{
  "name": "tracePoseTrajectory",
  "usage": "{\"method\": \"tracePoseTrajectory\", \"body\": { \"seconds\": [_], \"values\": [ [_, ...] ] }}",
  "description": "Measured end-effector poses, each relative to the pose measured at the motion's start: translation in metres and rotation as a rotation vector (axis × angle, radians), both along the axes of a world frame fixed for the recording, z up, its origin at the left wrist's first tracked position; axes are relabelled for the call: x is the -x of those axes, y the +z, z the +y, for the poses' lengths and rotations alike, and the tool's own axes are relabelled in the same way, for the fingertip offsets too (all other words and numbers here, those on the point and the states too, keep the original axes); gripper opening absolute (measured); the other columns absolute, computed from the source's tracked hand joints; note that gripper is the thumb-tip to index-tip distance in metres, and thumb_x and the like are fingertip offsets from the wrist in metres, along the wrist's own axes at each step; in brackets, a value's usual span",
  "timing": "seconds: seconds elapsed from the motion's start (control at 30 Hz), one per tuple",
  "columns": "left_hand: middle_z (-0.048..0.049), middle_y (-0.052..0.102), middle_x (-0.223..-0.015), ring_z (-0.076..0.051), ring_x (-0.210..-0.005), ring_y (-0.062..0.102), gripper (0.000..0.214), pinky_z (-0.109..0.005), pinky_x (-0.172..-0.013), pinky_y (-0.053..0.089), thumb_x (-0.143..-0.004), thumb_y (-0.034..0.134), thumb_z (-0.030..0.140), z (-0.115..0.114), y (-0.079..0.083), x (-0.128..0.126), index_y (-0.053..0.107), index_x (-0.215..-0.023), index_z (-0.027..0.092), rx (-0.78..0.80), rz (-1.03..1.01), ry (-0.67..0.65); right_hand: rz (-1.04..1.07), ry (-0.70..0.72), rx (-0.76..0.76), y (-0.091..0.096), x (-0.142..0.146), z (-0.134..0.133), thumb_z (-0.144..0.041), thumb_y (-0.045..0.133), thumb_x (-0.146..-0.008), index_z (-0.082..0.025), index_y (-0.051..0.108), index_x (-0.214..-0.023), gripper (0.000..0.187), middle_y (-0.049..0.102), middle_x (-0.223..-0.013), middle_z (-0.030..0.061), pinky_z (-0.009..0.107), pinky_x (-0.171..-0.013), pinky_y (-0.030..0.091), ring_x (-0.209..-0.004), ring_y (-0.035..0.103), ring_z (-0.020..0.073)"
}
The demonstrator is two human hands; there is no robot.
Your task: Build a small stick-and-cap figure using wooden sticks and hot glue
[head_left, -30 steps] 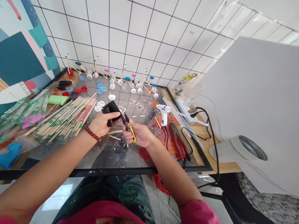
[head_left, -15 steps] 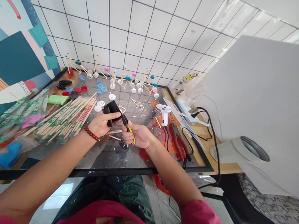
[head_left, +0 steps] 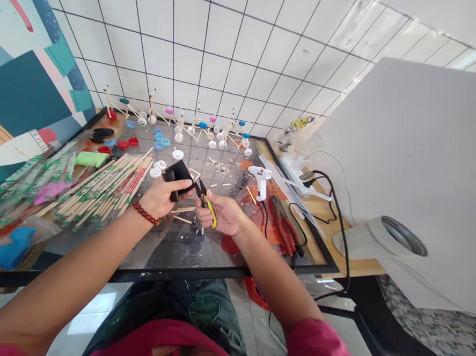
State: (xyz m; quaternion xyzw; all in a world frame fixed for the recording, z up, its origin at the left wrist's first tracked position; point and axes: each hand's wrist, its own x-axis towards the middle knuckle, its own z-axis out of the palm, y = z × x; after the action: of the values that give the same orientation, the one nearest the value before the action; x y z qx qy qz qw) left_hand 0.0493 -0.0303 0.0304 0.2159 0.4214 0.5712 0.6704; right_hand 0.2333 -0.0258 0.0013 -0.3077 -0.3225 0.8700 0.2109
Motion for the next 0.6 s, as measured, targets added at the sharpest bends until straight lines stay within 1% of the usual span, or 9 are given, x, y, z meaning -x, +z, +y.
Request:
{"method": "tracePoseTrajectory", "body": {
  "seconds": [0.1,0.27,0.43,0.6],
  "values": [
    [-0.0015,0.075,-0.075,-0.014,-0.063,0.072,0.031,-0.022,-0.059,0.065,-0.067,0.083,-0.01,0.0034,-0.0015,0.0015,0.072,-0.083,0.014,0.035,-0.05,0.058,-0.004,0.004,-0.01,0.0,-0.0012,-0.0002,-0.05,0.046,-0.11,-0.018,0.059,-0.083,0.043,0.031,-0.065,-0.0062,0.017,-0.05,0.026,-0.055,0.02,0.0101],
    [-0.0014,0.076,-0.073,-0.015,-0.063,0.074,0.027,-0.024,-0.062,0.066,-0.07,0.082,-0.007,0.008,-0.0036,0.0033,0.071,-0.081,0.015,0.09,-0.091,0.132,-0.005,0.039,0.004,-0.0043,-0.0009,0.0001,-0.051,0.05,-0.109,-0.018,0.06,-0.086,0.041,0.033,-0.066,-0.0062,0.018,-0.051,0.027,-0.056,0.023,0.0102],
    [-0.0021,0.077,-0.075,-0.014,-0.064,0.073,0.023,-0.024,-0.06,0.065,-0.072,0.079,-0.007,0.0058,-0.0019,0.0022,0.073,-0.081,0.014,0.061,-0.094,0.131,-0.008,0.065,0.01,-0.008,0.0002,0.0009,-0.049,0.047,-0.11,-0.018,0.06,-0.085,0.041,0.035,-0.064,-0.0057,0.018,-0.051,0.025,-0.056,0.024,0.0105],
    [-0.001,0.076,-0.073,-0.014,-0.064,0.073,0.026,-0.024,-0.063,0.065,-0.07,0.08,-0.007,0.0047,-0.0018,0.0012,0.074,-0.082,0.015,0.072,-0.103,0.129,-0.008,0.071,-0.005,-0.0094,0.0001,0.0009,-0.051,0.051,-0.108,-0.019,0.06,-0.086,0.04,0.034,-0.065,-0.006,0.019,-0.052,0.025,-0.057,0.023,0.0109]
  ]
}}
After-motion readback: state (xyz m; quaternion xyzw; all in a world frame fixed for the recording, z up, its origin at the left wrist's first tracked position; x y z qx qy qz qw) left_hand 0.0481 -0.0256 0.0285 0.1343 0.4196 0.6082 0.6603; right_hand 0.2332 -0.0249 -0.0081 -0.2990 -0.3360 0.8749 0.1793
